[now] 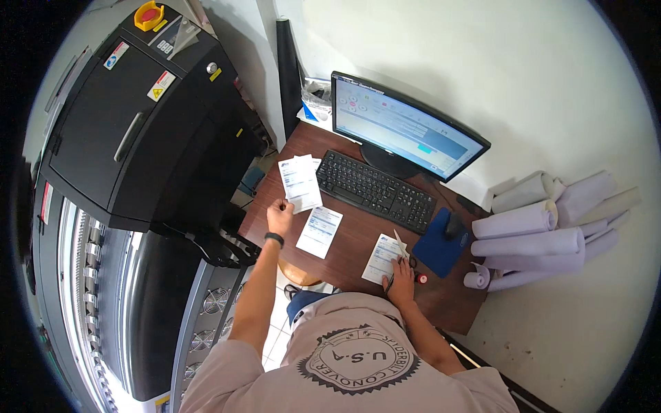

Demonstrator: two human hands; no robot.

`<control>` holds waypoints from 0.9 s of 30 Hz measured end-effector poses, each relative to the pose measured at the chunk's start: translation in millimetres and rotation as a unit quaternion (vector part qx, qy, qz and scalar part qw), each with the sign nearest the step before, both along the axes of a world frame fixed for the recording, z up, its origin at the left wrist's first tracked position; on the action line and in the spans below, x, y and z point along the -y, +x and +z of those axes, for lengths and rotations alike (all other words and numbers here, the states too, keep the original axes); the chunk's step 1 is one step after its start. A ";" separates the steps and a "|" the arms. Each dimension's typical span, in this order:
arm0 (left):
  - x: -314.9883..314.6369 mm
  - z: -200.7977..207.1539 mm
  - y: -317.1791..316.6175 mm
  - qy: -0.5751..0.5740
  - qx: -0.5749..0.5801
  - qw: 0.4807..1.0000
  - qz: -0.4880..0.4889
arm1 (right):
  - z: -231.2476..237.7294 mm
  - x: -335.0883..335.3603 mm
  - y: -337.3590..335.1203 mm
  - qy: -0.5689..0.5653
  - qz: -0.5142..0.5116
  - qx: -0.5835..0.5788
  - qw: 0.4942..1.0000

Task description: The recorder operates a large format printer and checks print status on a computer and physical documents.

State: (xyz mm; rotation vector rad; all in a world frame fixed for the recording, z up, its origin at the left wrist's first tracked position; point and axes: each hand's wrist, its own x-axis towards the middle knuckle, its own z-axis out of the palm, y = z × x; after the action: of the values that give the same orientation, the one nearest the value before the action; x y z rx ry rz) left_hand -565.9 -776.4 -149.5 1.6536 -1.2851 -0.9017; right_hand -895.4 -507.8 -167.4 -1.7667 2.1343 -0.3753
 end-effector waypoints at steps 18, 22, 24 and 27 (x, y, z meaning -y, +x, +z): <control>67.9 -52.5 6.0 0.055 0.191 0.977 -0.072 | 2.2 7.2 -2.7 0.015 0.015 -0.006 1.000; 27.5 -49.1 -10.3 0.069 0.161 0.985 0.010 | 9.2 11.7 0.5 0.006 0.025 0.004 1.000; -9.2 -40.4 -24.1 0.067 0.115 0.988 -0.071 | 20.7 20.4 8.8 0.005 0.003 -0.059 0.998; -86.6 -14.7 -55.2 0.069 0.035 0.967 -0.241 | 51.2 40.8 29.9 -0.133 0.021 0.240 0.962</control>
State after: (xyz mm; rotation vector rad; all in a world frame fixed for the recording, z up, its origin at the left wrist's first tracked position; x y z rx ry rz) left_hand -621.2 -689.8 -164.2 1.5097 -1.7503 -1.2510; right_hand -865.5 -548.7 -116.2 -1.6344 1.7594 -1.0061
